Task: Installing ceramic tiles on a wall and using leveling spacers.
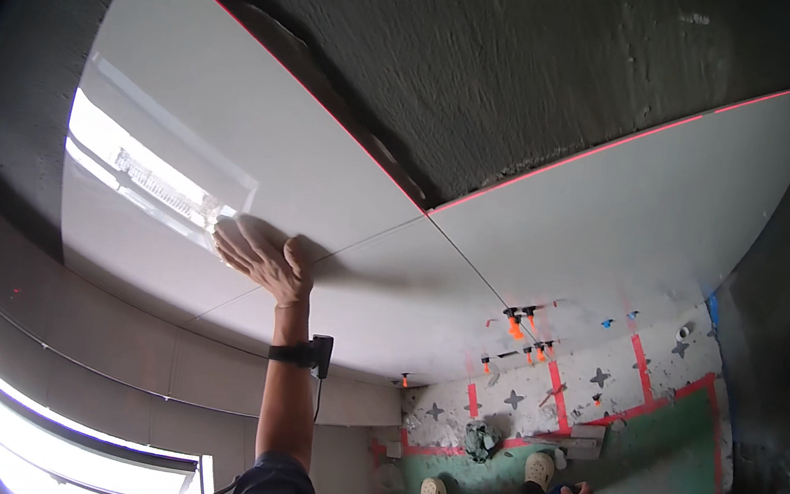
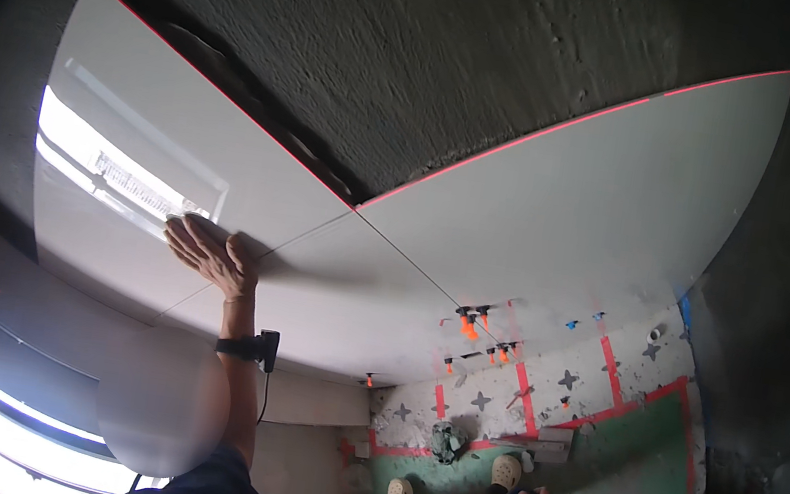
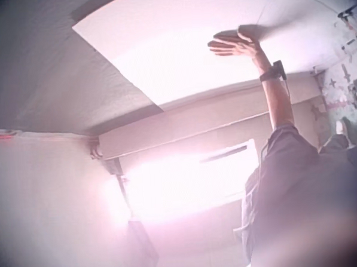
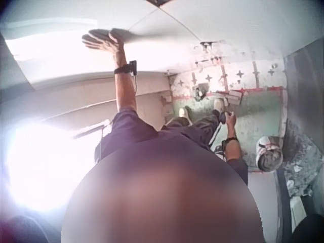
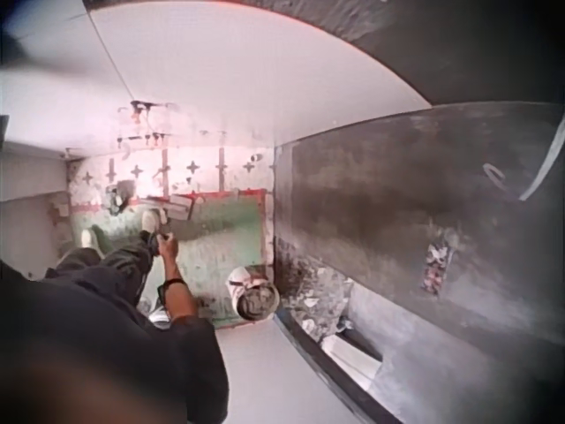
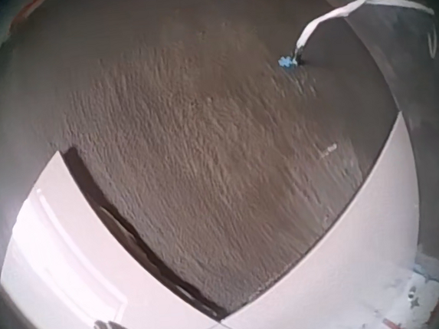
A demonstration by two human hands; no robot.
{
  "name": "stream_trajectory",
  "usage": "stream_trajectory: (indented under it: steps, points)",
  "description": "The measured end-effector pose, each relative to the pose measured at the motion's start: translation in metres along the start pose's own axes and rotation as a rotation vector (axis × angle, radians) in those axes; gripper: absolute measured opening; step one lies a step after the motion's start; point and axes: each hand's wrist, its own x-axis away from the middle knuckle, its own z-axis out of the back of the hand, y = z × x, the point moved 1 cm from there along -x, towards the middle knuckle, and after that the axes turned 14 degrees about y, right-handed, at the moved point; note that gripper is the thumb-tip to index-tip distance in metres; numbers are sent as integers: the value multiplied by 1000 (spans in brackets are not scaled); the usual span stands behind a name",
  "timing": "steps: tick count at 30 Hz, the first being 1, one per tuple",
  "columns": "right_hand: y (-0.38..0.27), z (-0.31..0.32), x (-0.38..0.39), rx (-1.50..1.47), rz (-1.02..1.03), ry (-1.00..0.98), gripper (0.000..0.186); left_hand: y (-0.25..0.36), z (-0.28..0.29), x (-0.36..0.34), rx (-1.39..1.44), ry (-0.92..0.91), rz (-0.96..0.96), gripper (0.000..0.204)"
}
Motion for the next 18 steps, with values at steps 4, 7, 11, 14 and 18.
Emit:
stream_trajectory:
  steps: [4,7,11,14,18]
  points:
    - [18,15,40,98,-86,-21,49,27,-6,21,25,21,11,79]
    - [17,16,68,172,-64,-130,52,14,3,32,84,-58,22,75]
    - [133,-2,49,342,290,71,58,49,5,95,505,-453,-170,62]
    - [19,18,88,451,122,-263,63,-9,53,86,748,-287,35,67]
    - [-64,9,79,333,324,-63,54,-252,103,106,108,-6,657,78]
